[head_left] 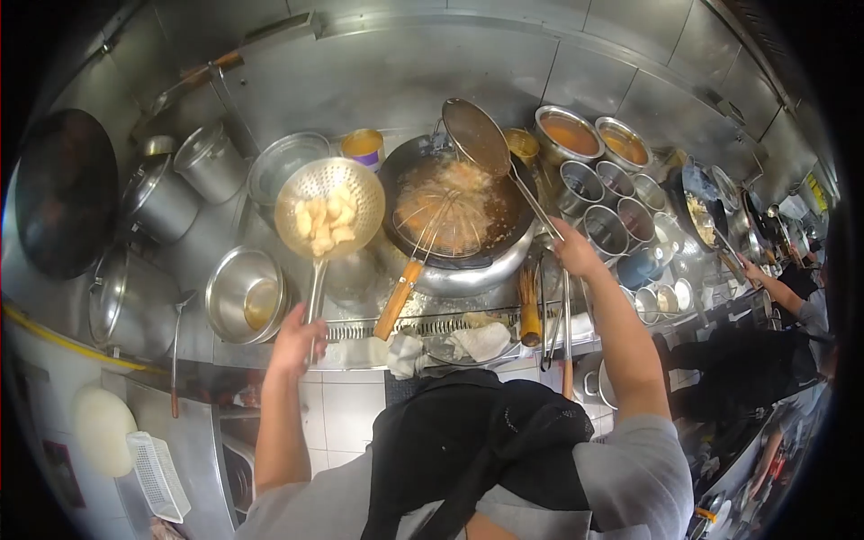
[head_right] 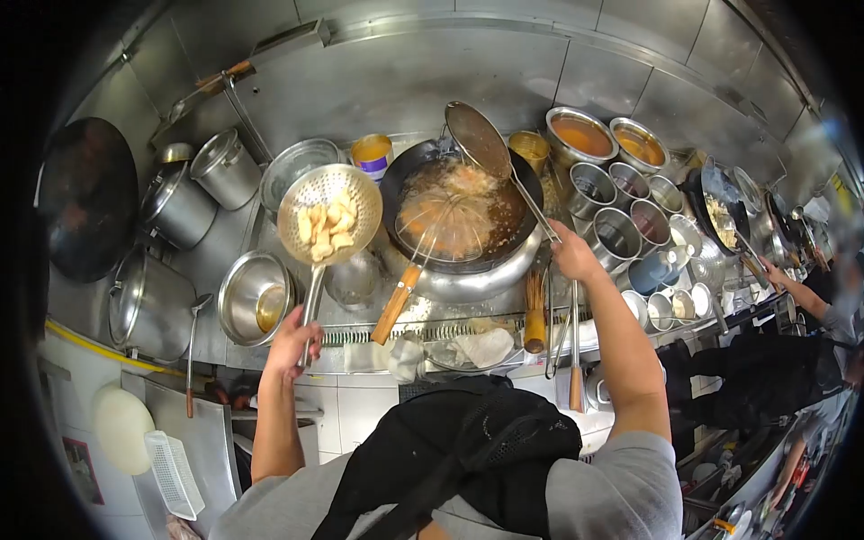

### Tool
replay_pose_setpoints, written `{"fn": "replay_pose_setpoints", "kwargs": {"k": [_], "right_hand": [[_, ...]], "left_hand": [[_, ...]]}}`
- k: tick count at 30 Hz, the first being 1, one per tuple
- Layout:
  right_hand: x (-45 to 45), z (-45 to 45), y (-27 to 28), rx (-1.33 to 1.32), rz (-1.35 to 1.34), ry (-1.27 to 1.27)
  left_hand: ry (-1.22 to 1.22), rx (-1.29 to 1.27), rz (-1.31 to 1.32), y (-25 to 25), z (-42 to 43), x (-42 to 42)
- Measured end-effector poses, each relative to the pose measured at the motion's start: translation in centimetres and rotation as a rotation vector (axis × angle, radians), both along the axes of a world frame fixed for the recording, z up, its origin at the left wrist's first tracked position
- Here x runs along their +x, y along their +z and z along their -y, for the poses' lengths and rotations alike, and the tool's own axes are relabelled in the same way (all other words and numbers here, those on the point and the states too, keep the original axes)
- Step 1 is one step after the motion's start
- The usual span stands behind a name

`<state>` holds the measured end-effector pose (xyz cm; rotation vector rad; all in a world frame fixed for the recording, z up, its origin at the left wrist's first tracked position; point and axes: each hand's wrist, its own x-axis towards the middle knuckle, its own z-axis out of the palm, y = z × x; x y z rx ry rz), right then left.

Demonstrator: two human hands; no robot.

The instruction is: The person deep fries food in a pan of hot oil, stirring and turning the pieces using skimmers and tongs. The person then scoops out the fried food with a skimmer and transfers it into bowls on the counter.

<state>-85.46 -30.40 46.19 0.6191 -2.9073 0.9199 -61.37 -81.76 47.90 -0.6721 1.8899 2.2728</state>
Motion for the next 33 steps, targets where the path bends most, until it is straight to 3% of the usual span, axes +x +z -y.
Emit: {"fn": "replay_pose_setpoints", "kwargs": {"k": [3,6,8,10,11,12,14,18,24,31,33], "right_hand": [[-0.1,0.0,0.4,-0.136,0.214,-0.126],[1.1,-0.6,0.5,-0.283,0.227,-0.087],[1.8,-0.8,1.6,-0.201,0.231,-0.141],[1.7,-1.2,2.8,0.086,0.085,-0.088],[1.7,-1.0,5.3,0.366,0.123,-0.100],[1.0,-1.3,6.3,0.364,0.123,-0.101],[-0.5,-1.8,8.0,0.644,-0.041,-0.022],[-2.9,1.8,9.8,0.848,-0.156,0.006],[-3.6,1.1,10.7,0.956,-0.083,-0.086],[0.5,1.5,12.3,1.104,-0.196,-0.088],[2.8,2.8,12.2,1.018,-0.100,-0.189]], "left_hand": [[-0.010,0.047,-0.077,0.1,-2.2,-6.4],[-0.046,0.202,-0.128,0.3,-5.8,-12.7],[0.085,0.222,-0.131,0.1,-8.1,-15.7],[0.069,0.206,-0.139,0.1,-8.4,-17.8],[0.053,0.189,-0.143,0.3,-8.3,-18.5],[0.051,0.187,-0.143,0.7,-8.2,-18.7],[0.037,0.043,-0.118,1.6,-7.9,-18.8],[0.055,-0.117,-0.116,1.7,-7.4,-19.4],[0.008,-0.140,-0.126,-0.8,-6.4,-21.4],[-0.083,-0.548,-0.106,-5.6,-6.0,-27.0],[-0.215,-0.980,-0.007,-6.4,-6.2,-29.3]]}}
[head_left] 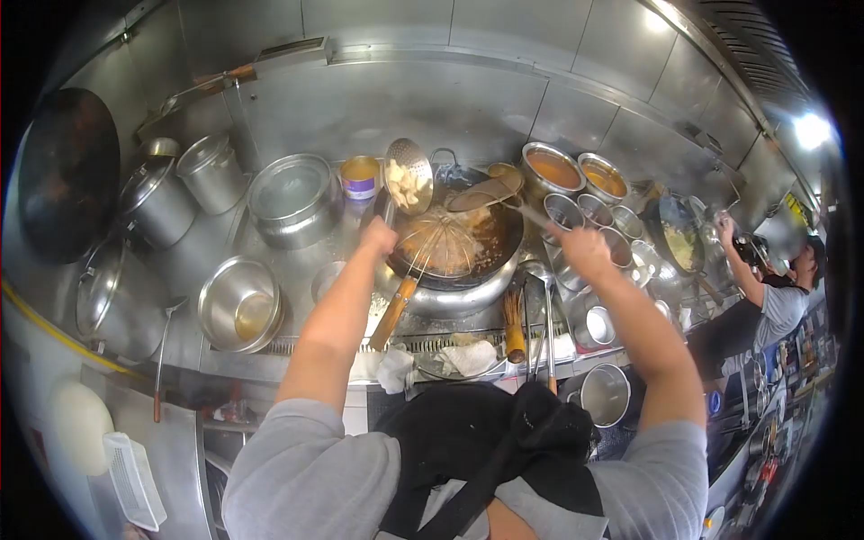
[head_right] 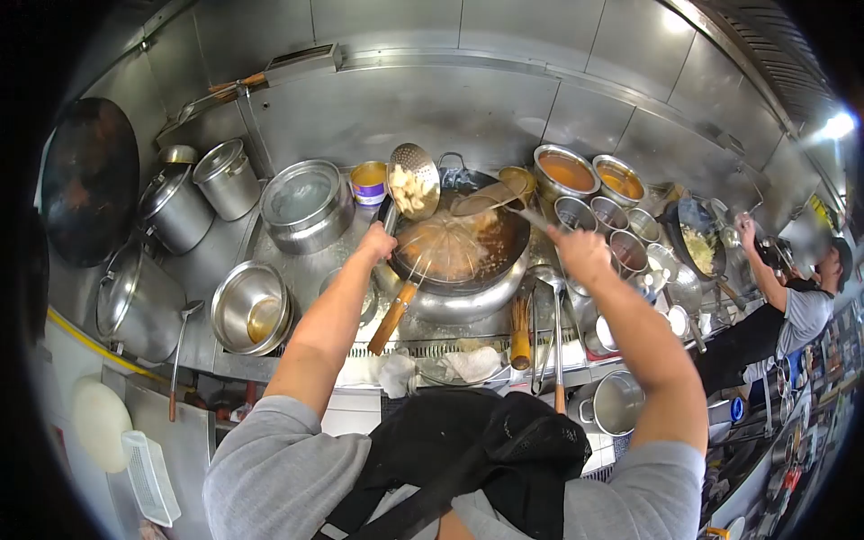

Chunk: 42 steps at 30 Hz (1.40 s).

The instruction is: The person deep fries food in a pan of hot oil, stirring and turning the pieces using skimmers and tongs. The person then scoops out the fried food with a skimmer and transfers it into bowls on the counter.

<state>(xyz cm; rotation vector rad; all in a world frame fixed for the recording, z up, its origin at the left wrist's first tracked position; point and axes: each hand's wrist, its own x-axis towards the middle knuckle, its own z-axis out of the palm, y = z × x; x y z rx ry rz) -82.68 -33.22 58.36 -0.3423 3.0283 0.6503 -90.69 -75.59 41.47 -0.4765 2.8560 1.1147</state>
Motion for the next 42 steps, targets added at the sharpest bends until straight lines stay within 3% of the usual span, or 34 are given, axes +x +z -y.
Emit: {"fn": "replay_pose_setpoints", "kwargs": {"k": [3,5,9,13,18,20,22,24,28,31,33,35,37,39,42], "right_hand": [[3.9,1.0,-2.8,-0.115,-0.010,0.040],[4.9,1.8,-5.5,-0.121,0.024,-0.019],[6.8,2.6,-7.4,-0.201,0.071,-0.096],[8.2,0.5,-6.4,-0.314,0.183,-0.157],[7.4,-1.1,-7.0,-0.476,0.129,-0.158],[6.5,-1.2,-7.6,-0.514,0.105,-0.135],[5.4,-1.2,-9.2,-0.622,0.071,-0.060],[4.9,-1.0,-10.1,-0.644,0.096,-0.053],[3.0,0.5,-11.5,-0.670,0.203,-0.051],[1.5,3.1,-13.7,-0.677,0.271,-0.098],[0.6,4.6,-16.4,-0.675,0.269,-0.135],[0.6,4.9,-18.1,-0.694,0.291,-0.139],[0.7,2.8,-19.2,-0.732,0.333,-0.139],[-0.2,0.8,-20.7,-0.733,0.315,-0.095],[0.1,-1.8,-19.9,-0.707,0.354,-0.077]], "left_hand": [[0.037,-0.197,-0.050,0.5,-1.5,-0.5],[0.024,-0.175,0.058,3.4,-2.2,0.4],[-0.052,-0.431,-0.089,4.4,-1.4,2.1],[0.047,-0.391,-0.160,5.7,0.3,4.6],[0.133,0.132,-0.451,2.8,4.0,12.0],[0.135,0.342,-0.370,-0.5,5.9,16.3],[0.275,0.784,-0.282,-1.7,4.7,22.7],[0.362,1.024,-0.201,-6.0,5.1,27.3],[0.473,1.153,-0.022,-11.5,6.4,30.6],[0.444,1.039,0.126,-14.5,7.0,29.9],[0.264,-0.427,-0.293,-14.6,6.1,28.6],[0.247,-0.330,-0.354,-7.0,-0.1,26.1],[-0.068,-0.339,-0.190,-1.6,-7.8,25.1],[-0.067,-0.484,-0.047,-5.3,-8.5,23.6],[-0.075,-0.481,0.089,-3.7,-8.7,22.7]]}}
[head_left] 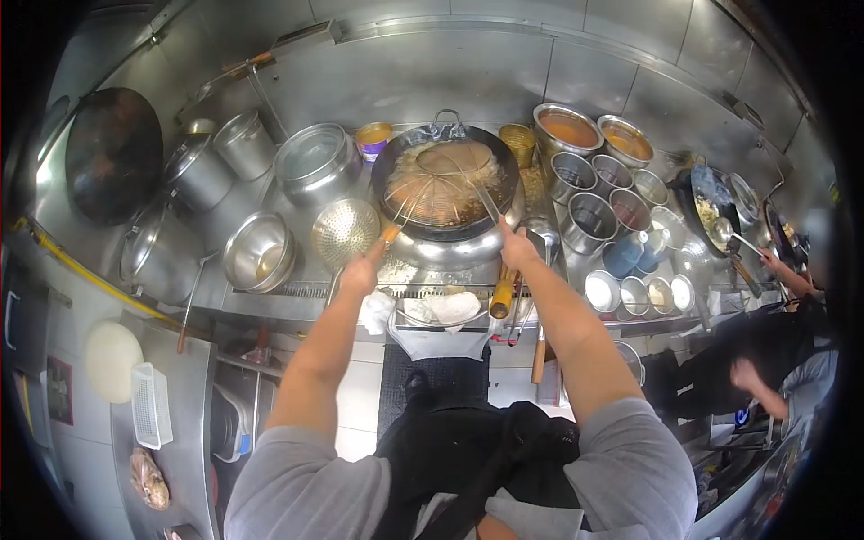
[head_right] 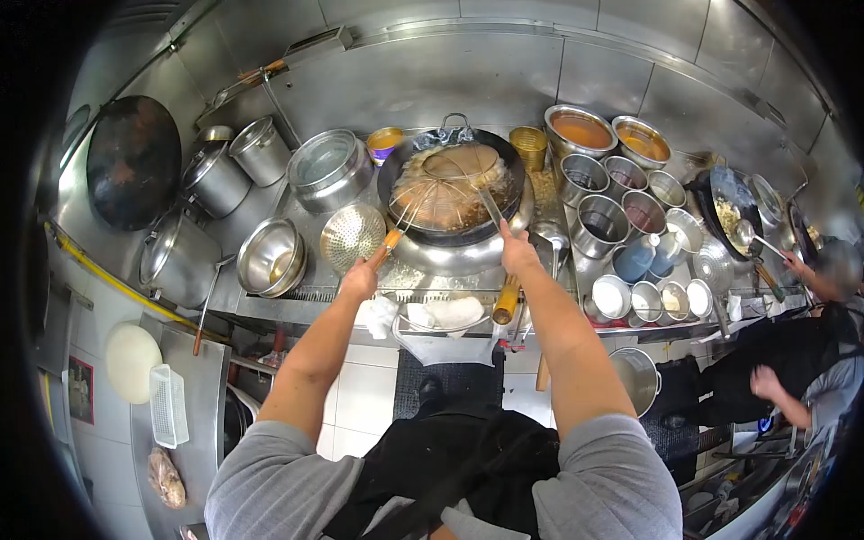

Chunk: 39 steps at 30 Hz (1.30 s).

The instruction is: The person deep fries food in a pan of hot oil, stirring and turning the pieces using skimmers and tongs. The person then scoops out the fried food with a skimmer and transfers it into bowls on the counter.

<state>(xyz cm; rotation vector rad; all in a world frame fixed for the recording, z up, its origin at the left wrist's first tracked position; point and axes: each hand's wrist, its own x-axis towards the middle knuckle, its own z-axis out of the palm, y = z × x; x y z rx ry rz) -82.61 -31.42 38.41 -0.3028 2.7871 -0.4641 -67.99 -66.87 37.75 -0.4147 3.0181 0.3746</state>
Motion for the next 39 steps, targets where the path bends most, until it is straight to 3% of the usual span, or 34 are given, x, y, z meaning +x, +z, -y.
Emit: {"fn": "replay_pose_setpoints", "kwargs": {"k": [5,7,9,12,19,27,30,31,35,39], "right_hand": [[1.3,-3.7,0.1,-0.230,-0.081,-0.027],[2.1,-5.4,1.1,-0.252,-0.114,-0.029],[2.7,-7.5,1.3,-0.366,-0.143,-0.062],[3.7,-10.9,-1.2,-0.437,-0.214,-0.067],[8.4,-13.6,-3.6,-0.415,-0.151,-0.169],[5.6,-2.3,1.4,-0.203,-0.306,-0.068],[4.2,2.2,2.1,-0.005,-0.167,-0.081],[4.1,3.5,2.7,0.090,-0.051,-0.105],[0.5,5.0,-1.1,0.143,-0.072,-0.193],[0.7,6.7,4.3,0.198,-0.194,-0.092]], "left_hand": [[-0.209,-0.252,0.063,6.7,2.1,-2.5],[-0.259,-0.332,0.152,12.9,1.6,-3.9],[-0.363,-0.382,0.083,15.8,2.1,-5.1],[-0.336,-0.400,0.228,20.3,-0.2,-5.4],[-0.356,-0.286,0.118,16.1,0.1,-6.5],[-0.307,-0.078,0.202,11.4,4.3,-1.3],[-0.305,-0.113,0.095,8.3,6.8,-1.0],[-0.307,-0.105,0.091,8.1,8.0,-1.5],[-0.314,-0.174,0.085,10.5,11.9,-3.6],[-0.381,-0.270,0.055,12.1,14.7,-5.4]]}}
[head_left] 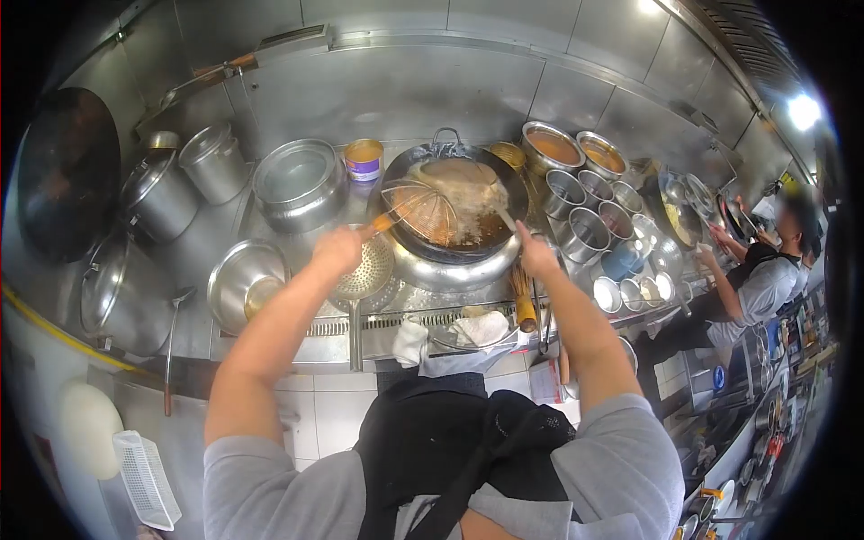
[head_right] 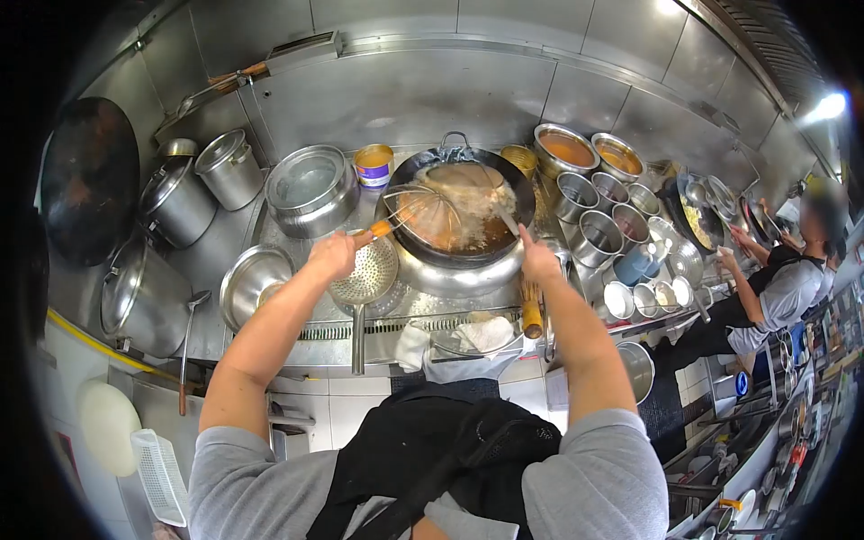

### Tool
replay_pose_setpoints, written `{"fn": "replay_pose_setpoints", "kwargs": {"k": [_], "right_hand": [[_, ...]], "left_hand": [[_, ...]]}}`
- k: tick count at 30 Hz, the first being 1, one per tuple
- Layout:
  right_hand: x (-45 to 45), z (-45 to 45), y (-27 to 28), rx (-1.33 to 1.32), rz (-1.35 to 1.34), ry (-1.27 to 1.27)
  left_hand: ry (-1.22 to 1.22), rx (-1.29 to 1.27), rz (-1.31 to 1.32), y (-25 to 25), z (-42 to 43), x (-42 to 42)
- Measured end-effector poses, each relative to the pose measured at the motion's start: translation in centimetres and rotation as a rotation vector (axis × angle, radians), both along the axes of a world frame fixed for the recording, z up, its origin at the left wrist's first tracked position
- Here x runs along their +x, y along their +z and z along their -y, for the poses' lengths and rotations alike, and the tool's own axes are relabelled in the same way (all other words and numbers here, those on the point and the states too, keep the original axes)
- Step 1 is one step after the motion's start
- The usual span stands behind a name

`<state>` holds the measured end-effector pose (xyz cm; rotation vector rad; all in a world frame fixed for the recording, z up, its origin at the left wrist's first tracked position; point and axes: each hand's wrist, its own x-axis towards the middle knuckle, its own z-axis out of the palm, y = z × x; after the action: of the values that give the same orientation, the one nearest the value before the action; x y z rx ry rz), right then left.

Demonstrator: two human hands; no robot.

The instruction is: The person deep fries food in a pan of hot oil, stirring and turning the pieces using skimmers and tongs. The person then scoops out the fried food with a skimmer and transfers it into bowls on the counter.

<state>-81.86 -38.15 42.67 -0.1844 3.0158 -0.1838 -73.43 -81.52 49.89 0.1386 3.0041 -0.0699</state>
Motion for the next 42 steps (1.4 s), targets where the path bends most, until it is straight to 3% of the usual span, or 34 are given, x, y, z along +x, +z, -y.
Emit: {"fn": "replay_pose_setpoints", "kwargs": {"k": [3,7,10,14,16,22,30,34,38,42], "right_hand": [[-0.7,-2.1,3.6,-0.142,-0.076,0.118],[-1.0,-5.7,7.2,-0.455,-0.215,0.264],[-0.8,-7.2,8.7,-0.605,-0.077,0.147],[-1.6,-9.2,7.5,-0.551,-0.159,0.228],[-1.5,-9.7,7.7,-0.682,-0.028,0.162],[-1.3,-11.4,6.5,-0.560,-0.156,0.306],[-3.5,-13.6,3.6,-0.597,-0.102,0.302],[-4.5,-14.2,7.8,-0.357,-0.023,0.284],[-6.6,-13.4,9.4,0.073,-0.174,0.371],[-10.3,-11.1,8.1,0.193,-0.331,0.497]], "left_hand": [[0.028,-0.008,0.024,4.2,-0.7,0.7],[0.032,-0.033,0.015,5.2,-1.2,0.0],[0.013,-0.021,0.009,4.7,-1.8,-0.6],[0.029,0.017,0.084,4.8,-3.6,0.4],[0.079,0.058,0.089,3.2,-4.5,1.5],[0.147,0.141,0.054,-2.4,-7.6,3.8],[0.241,0.027,0.048,3.7,-10.1,3.5],[0.255,-0.041,0.065,6.2,-11.1,2.9],[0.242,-0.095,0.056,7.4,-11.6,2.5],[0.272,-0.100,0.060,6.7,-12.5,2.5]]}}
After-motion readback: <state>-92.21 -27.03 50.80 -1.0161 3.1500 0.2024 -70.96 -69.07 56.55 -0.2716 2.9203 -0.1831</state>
